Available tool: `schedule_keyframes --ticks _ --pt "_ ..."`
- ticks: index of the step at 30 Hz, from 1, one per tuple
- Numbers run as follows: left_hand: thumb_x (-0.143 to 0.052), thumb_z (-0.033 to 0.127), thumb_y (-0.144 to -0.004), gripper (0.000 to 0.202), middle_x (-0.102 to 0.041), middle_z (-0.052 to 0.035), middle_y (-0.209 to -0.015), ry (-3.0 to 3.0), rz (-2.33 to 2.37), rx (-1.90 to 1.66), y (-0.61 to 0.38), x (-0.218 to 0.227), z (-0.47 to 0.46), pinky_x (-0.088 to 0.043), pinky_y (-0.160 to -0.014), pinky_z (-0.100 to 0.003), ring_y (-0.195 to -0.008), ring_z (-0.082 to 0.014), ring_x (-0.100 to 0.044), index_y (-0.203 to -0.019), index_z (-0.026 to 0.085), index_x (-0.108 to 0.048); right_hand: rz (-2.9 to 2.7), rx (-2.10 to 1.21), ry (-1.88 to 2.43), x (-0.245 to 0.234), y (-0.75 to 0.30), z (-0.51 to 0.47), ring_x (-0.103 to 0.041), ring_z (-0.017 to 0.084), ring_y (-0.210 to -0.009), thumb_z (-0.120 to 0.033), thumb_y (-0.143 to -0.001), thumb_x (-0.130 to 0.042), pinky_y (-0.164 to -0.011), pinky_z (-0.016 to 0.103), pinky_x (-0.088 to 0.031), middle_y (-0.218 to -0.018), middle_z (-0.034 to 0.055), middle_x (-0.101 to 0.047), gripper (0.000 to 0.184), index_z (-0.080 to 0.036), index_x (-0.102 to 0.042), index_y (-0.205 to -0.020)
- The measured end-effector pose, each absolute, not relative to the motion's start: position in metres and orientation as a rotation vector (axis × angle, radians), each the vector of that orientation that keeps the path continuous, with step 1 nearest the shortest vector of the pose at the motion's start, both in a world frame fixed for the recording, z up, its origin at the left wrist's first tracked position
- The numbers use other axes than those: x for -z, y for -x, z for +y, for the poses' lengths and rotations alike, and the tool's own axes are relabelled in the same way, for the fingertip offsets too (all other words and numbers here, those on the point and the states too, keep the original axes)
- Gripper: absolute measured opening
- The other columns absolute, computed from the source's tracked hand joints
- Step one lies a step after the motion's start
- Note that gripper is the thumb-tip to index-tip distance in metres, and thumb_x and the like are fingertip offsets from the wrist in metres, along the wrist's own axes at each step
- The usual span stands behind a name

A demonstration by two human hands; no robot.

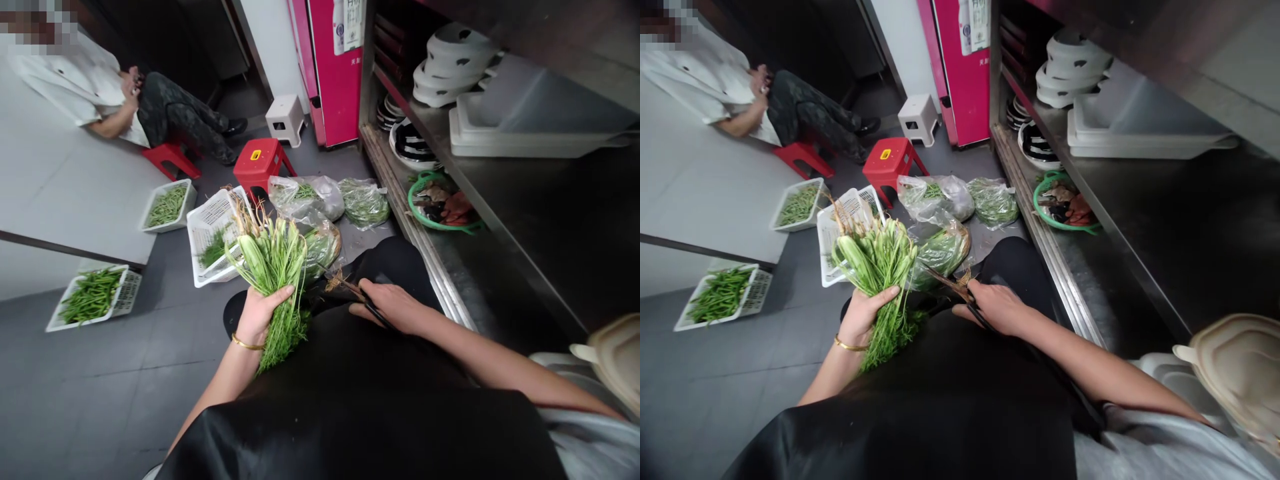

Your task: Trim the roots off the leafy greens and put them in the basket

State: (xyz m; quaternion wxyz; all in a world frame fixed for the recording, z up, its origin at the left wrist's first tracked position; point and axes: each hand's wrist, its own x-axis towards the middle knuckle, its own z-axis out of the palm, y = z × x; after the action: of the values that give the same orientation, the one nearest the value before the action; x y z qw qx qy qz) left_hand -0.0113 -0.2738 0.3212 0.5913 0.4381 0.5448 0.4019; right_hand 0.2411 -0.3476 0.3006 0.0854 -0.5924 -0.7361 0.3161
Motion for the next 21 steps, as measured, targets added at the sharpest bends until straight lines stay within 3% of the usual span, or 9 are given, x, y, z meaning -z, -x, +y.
schedule_keyframes --ticks 3,7,13,17,21 --pt "-0.084 0.021 -0.052 0.047 -0.072 -0.0095 -0.098 -1.034 1.277 -0.927 0.009 -0.321 -0.276 -0.056 -0.081 -0.033 -0.090 -0.0248 -0.067 -0.095 0.012 -0.066 -2.278 -0.903 1.904 -0.309 -0.236 -0.336 -0.065 0.026 -0.075 -0.061 -0.088 -0.034 -0.059 0.030 -0.036 -0.083 0.0095 -0.067 0.044 -0.020 -0.047 -0.092" --pt "-0.083 0.023 -0.053 0.041 -0.073 -0.0081 -0.089 -1.022 1.278 -0.865 0.008 -0.321 -0.279 -0.057 -0.073 -0.033 -0.080 -0.0237 -0.068 -0.088 0.012 -0.066 -2.317 -0.877 1.910 -0.311 -0.231 -0.327 -0.066 0.027 -0.078 -0.065 -0.087 -0.031 -0.061 0.031 -0.038 -0.086 0.0122 -0.069 0.052 -0.018 -0.050 -0.095" --pt "-0.082 0.023 -0.054 0.031 -0.072 -0.0062 -0.080 -1.051 1.284 -0.855 0.009 -0.319 -0.280 -0.057 -0.072 -0.032 -0.078 -0.0227 -0.068 -0.077 0.012 -0.066 -2.201 -0.861 1.835 -0.297 -0.226 -0.335 -0.067 0.024 -0.074 -0.057 -0.088 -0.041 -0.056 0.027 -0.033 -0.076 0.0074 -0.068 0.039 -0.020 -0.053 -0.085" --pt "-0.083 0.021 -0.053 0.037 -0.073 -0.0056 -0.084 -1.044 1.288 -0.879 0.009 -0.317 -0.279 -0.056 -0.076 -0.030 -0.080 -0.0209 -0.068 -0.085 0.012 -0.067 -2.014 -0.890 1.798 -0.292 -0.228 -0.338 -0.064 0.019 -0.067 -0.052 -0.089 -0.040 -0.055 0.025 -0.033 -0.072 0.0035 -0.066 0.034 -0.021 -0.053 -0.082" --pt "-0.083 0.021 -0.054 0.041 -0.073 -0.0060 -0.087 -1.082 1.296 -0.874 0.008 -0.316 -0.279 -0.055 -0.078 -0.031 -0.082 -0.0219 -0.068 -0.090 0.012 -0.067 -2.077 -0.819 1.971 -0.301 -0.232 -0.330 -0.066 0.023 -0.071 -0.054 -0.090 -0.036 -0.057 0.027 -0.034 -0.076 0.0067 -0.068 0.037 -0.020 -0.050 -0.089"
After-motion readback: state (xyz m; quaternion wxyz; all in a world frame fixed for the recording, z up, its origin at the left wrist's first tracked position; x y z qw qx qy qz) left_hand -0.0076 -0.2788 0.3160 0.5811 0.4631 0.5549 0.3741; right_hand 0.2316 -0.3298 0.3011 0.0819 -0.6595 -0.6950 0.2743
